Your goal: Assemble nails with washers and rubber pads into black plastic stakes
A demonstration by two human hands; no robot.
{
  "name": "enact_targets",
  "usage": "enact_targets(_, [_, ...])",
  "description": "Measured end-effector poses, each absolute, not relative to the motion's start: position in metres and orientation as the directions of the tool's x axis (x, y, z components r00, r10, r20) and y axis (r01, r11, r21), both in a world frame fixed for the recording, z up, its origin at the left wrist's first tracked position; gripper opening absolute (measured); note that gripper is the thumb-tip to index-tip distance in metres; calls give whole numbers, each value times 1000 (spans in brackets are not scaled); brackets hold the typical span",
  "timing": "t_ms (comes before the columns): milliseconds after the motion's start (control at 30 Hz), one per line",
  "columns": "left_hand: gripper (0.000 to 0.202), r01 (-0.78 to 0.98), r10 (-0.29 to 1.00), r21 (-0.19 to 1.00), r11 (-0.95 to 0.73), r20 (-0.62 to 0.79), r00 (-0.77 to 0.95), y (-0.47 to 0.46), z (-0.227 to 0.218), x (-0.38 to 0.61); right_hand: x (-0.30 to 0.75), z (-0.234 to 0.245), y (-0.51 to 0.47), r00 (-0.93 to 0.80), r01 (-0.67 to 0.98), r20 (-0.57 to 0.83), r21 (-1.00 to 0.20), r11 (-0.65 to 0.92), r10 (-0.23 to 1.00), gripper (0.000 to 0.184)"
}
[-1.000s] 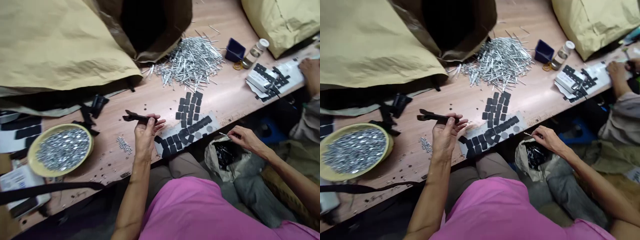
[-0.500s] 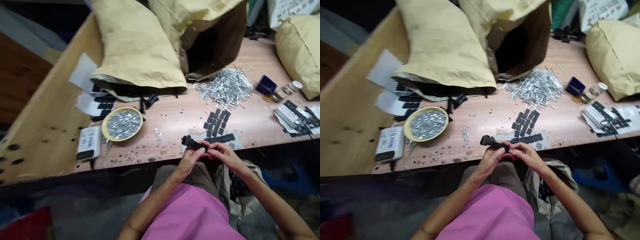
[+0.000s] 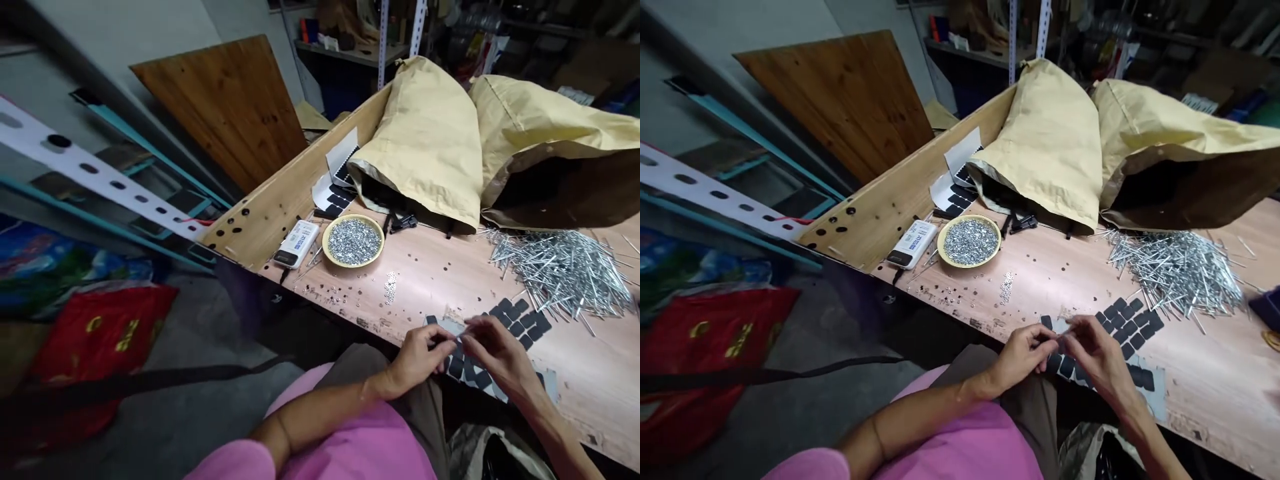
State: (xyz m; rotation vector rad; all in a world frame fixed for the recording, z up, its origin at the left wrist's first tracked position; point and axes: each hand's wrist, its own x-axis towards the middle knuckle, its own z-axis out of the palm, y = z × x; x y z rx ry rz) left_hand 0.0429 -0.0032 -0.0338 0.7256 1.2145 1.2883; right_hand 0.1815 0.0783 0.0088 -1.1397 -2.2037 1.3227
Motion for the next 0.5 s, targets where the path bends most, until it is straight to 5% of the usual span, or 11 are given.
enact_targets(100, [30,-531,869,795,293,-453,-199,-7,-49,21,146,-26,101,-692,388,-51,-867,311,720,37])
enact_targets(233, [39,-590,781,754,290,-543,-310,-19,-56,-6,90,-72,126,-758,393,155,-665,635,633,27])
enact_targets(400, [33,-612,739,745,267,-566,-366,-22,-56,-26,38,-83,137,-867,497,-57,-186,848,495,27])
enact_targets(500, [41,-611,740,740,281,-573,-354,-18,-58,-33,25,-75,140,-881,451,-197,-64,890,431,23])
